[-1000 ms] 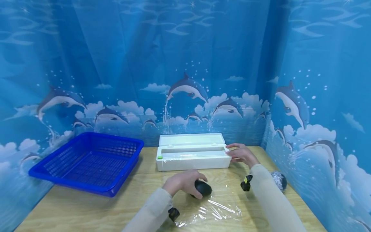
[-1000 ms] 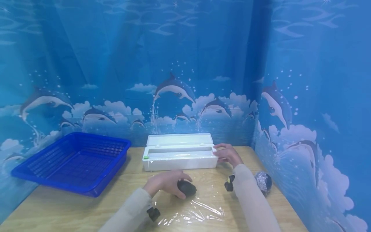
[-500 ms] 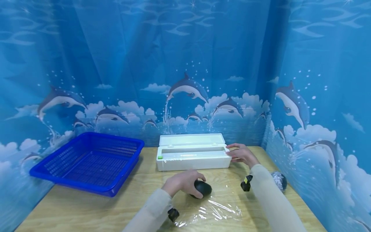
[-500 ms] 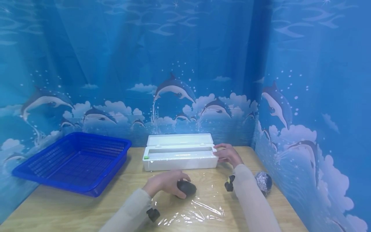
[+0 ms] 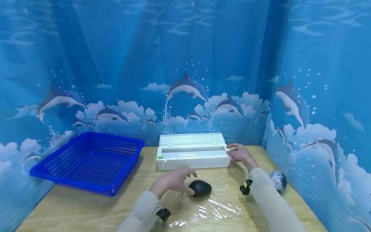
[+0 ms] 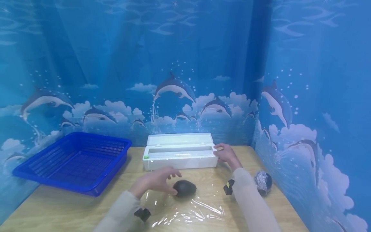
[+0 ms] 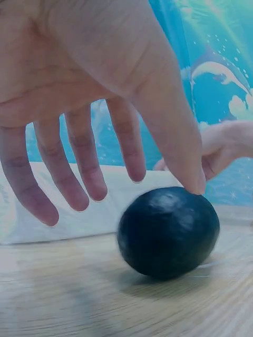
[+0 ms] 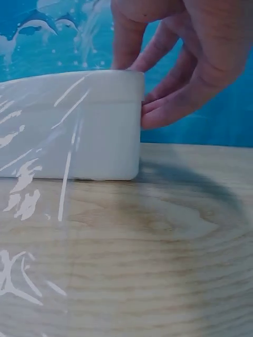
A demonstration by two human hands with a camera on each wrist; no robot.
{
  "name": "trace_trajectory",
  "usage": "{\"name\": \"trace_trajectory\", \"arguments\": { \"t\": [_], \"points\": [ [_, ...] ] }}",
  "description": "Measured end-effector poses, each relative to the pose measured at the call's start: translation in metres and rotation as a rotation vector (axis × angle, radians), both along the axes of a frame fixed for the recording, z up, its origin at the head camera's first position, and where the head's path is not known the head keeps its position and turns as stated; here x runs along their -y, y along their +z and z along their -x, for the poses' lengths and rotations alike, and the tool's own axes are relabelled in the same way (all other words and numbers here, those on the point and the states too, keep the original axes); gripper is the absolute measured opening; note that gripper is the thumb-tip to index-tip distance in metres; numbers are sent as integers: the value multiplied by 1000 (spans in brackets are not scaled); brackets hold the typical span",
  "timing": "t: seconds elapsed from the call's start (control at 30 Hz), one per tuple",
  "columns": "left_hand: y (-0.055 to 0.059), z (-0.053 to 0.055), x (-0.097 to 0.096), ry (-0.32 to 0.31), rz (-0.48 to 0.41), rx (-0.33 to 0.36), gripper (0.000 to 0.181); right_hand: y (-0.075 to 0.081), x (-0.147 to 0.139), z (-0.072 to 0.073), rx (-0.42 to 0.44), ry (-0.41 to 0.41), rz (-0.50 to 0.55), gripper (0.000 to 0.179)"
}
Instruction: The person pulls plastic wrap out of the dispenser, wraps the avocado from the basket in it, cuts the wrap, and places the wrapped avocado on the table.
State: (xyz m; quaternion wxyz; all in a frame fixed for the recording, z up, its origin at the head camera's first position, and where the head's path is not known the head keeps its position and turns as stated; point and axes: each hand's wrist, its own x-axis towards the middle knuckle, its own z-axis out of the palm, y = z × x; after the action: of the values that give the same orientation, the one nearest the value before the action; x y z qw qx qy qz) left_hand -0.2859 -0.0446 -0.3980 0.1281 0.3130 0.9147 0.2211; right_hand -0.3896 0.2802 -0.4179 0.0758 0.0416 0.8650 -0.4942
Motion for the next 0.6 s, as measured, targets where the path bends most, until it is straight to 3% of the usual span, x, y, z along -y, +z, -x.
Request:
{"name": "trace_trajectory", "arguments": {
  "t": [0.13,0.3,0.6],
  "points": [
    [1,-4,16,22,-39,6,56,3,7,-10,-55,-29,-130,45],
    [1,-12,32,17,-59,13,42,14,18,-33,-173,-39,-274,42],
    [-5,-25,32,-68,-53,53,27,25,33,-73,-248,63,-210,30]
  ]
}}
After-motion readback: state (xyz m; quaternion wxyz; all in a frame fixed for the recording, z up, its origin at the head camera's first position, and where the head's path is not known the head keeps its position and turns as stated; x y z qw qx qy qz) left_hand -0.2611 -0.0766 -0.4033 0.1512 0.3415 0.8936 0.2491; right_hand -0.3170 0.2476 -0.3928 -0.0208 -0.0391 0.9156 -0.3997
